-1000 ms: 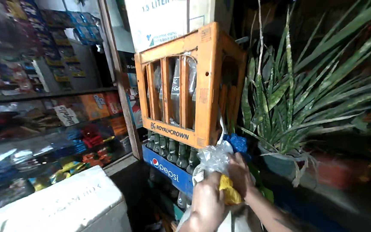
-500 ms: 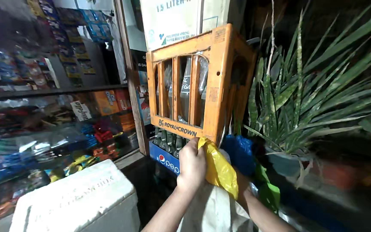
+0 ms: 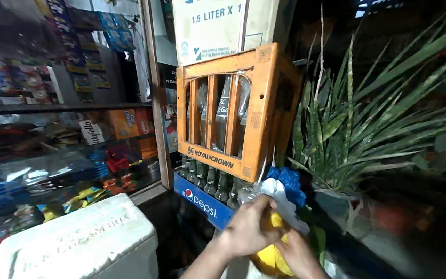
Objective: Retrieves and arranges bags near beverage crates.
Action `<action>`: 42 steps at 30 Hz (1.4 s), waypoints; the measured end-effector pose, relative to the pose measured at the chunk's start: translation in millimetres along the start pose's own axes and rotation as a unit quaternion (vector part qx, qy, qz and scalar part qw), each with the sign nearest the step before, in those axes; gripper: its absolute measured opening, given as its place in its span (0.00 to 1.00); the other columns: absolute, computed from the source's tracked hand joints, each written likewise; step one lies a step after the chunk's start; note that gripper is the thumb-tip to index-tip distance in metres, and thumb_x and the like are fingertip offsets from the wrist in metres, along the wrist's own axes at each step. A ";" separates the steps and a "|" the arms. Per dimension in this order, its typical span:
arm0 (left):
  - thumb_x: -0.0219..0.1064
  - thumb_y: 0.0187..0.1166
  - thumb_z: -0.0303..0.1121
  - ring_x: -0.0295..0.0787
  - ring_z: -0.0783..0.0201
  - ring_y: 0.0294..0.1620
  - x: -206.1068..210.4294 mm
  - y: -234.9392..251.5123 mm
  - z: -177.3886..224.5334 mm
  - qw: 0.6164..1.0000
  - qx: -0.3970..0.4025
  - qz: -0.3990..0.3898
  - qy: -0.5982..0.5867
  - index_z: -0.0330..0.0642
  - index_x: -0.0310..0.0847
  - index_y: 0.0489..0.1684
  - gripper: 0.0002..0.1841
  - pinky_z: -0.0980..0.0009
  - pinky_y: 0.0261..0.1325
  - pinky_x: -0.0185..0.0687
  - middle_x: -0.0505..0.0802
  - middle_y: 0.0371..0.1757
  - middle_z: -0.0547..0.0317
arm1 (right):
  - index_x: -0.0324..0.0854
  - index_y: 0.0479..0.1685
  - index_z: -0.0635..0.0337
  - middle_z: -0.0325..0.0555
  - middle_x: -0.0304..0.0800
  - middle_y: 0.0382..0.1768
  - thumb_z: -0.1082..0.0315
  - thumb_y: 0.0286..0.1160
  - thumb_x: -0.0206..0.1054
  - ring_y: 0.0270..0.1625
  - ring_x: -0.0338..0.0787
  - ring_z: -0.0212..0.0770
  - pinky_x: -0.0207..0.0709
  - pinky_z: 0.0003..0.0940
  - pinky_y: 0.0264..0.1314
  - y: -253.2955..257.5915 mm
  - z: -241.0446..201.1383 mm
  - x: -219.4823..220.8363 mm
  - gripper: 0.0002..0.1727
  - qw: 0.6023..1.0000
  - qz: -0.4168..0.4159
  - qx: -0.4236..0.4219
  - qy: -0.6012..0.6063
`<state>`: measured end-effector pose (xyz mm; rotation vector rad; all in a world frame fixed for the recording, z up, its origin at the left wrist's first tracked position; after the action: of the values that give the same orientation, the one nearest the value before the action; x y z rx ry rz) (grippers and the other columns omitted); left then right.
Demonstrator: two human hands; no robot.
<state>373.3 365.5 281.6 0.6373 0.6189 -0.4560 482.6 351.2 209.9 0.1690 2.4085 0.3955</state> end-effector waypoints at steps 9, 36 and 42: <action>0.77 0.73 0.37 0.55 0.36 0.89 89.7 28.9 -25.4 0.895 -0.009 -0.326 0.303 0.49 0.79 0.78 0.30 0.28 0.84 0.40 0.71 0.87 0.46 | 0.80 0.55 0.88 0.64 0.92 0.44 0.85 0.66 0.62 0.48 0.91 0.29 0.83 0.24 0.58 -49.0 -3.0 -90.7 0.18 0.962 0.257 -0.090 0.023; 0.63 0.80 0.24 0.89 0.69 0.53 19.3 -39.5 -93.6 0.899 -0.098 0.253 -0.343 0.29 0.87 0.42 0.07 0.71 0.61 0.87 0.91 0.49 0.53 | 0.72 0.82 0.62 0.52 0.76 0.81 0.65 0.79 0.65 0.82 0.76 0.48 0.74 0.49 0.80 65.8 -1.7 -65.6 0.30 0.981 0.032 -0.154 0.114; 0.55 0.78 0.17 0.94 0.72 0.44 -2.1 -56.5 -89.6 0.803 -0.034 0.356 -0.477 0.27 0.83 0.40 0.09 0.74 0.52 0.91 0.95 0.41 0.58 | 0.70 0.85 0.65 0.66 0.68 0.85 0.66 0.89 0.55 0.88 0.64 0.66 0.52 0.63 0.90 66.6 28.8 6.4 0.27 0.989 -0.011 0.020 -0.146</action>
<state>305.2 385.0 202.8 0.4443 -0.5763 0.0026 497.6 422.5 206.9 0.2027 2.1284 0.2903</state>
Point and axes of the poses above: each hand's wrist, its own y-axis towards the middle knuckle, its own x-axis out of the palm, z = x × y, the point moved 10 cm from there along y, towards the middle knuckle
